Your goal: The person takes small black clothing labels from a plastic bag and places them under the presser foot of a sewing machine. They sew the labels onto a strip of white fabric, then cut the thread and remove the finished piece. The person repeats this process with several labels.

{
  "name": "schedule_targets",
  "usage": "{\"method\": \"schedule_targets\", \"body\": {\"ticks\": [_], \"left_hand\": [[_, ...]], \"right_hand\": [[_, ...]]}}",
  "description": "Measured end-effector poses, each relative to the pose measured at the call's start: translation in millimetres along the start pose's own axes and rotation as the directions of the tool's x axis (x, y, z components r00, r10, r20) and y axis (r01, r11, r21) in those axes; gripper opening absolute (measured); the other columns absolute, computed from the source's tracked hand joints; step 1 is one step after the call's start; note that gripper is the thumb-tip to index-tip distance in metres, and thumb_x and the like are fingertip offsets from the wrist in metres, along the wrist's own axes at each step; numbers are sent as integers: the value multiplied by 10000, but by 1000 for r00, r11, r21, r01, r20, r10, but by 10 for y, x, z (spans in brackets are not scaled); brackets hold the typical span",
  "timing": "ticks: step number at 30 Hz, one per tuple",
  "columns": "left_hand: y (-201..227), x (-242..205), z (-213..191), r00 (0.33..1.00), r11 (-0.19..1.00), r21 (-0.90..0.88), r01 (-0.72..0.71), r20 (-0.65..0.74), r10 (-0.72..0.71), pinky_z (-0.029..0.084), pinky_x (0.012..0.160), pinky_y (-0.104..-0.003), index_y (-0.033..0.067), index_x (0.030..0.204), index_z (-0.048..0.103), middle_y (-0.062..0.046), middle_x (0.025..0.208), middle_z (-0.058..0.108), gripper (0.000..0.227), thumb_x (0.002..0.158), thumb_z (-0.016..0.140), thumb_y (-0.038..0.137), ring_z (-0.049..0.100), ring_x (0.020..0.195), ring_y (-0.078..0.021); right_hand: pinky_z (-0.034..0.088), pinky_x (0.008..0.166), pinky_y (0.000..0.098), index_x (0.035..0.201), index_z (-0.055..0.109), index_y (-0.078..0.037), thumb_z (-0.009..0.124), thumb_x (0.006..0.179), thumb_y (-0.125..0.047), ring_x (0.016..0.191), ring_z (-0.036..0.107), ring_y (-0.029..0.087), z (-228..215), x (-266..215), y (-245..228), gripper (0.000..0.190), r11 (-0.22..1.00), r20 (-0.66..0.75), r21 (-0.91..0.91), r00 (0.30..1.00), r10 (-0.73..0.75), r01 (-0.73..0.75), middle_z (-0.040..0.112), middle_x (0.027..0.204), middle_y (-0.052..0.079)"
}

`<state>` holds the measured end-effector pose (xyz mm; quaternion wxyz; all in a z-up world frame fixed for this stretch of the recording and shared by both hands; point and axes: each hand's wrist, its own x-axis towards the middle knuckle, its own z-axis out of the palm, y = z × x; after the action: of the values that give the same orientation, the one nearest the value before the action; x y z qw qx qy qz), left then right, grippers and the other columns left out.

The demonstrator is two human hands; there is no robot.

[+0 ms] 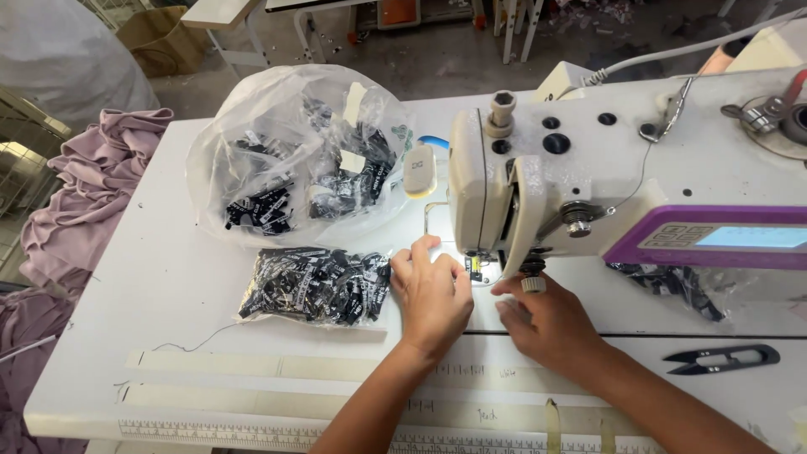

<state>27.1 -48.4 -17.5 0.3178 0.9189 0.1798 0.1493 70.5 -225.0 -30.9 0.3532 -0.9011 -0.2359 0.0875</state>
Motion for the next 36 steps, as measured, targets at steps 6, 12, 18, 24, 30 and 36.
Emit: {"method": "schedule_targets", "body": {"ticks": [6,12,18,24,30,36], "left_hand": [[-9,-3,32,999,1000,30,-1,53,-1,242,1066,-533,125,760,615,-59,1360,456,128,845,624,220,294,1276,-374],[-40,8,83,999,999,45,-14,37,13,250,1051,-515,141,782,614,-47,1347,461,126,847,647,243,297,1269,-357],[-68,15,98,999,998,56,-36,41,34,258,1037,-510,154,798,609,-48,1331,473,127,860,652,257,309,1258,-355],[-95,108,-282,917,915,-53,-400,-20,399,427,778,-379,74,981,570,-108,938,591,56,934,545,92,509,907,-294],[-322,233,-474,524,535,-19,-844,174,834,486,842,-464,-122,1139,638,-200,1147,637,229,943,551,-42,579,1024,-366],[-404,323,-436,445,442,57,-895,187,876,486,881,-506,-99,1118,661,-189,1095,618,227,984,520,18,595,1070,-374]], "right_hand": [[613,727,427,1059,726,-180,554,975,-251,760,746,290,31,135,50,204,857,-47,-312,894,-445,410,718,850,93],[611,770,477,1059,719,-196,551,951,-259,837,755,332,115,135,124,209,788,-25,-386,849,-528,479,715,887,118],[575,785,476,1128,689,-236,570,913,-271,913,730,332,111,135,-23,248,659,-62,-564,771,-634,497,690,944,106],[583,837,389,1003,616,60,739,732,150,1129,638,286,131,238,325,311,-206,486,-838,519,-703,505,548,1362,201],[532,819,408,1417,571,-121,599,933,-194,1219,616,236,34,204,189,491,469,45,-668,661,-749,578,628,1261,39],[579,773,477,1356,669,-181,626,929,-281,1119,653,304,2,211,197,441,294,40,-822,564,-825,488,623,1241,122]]}}
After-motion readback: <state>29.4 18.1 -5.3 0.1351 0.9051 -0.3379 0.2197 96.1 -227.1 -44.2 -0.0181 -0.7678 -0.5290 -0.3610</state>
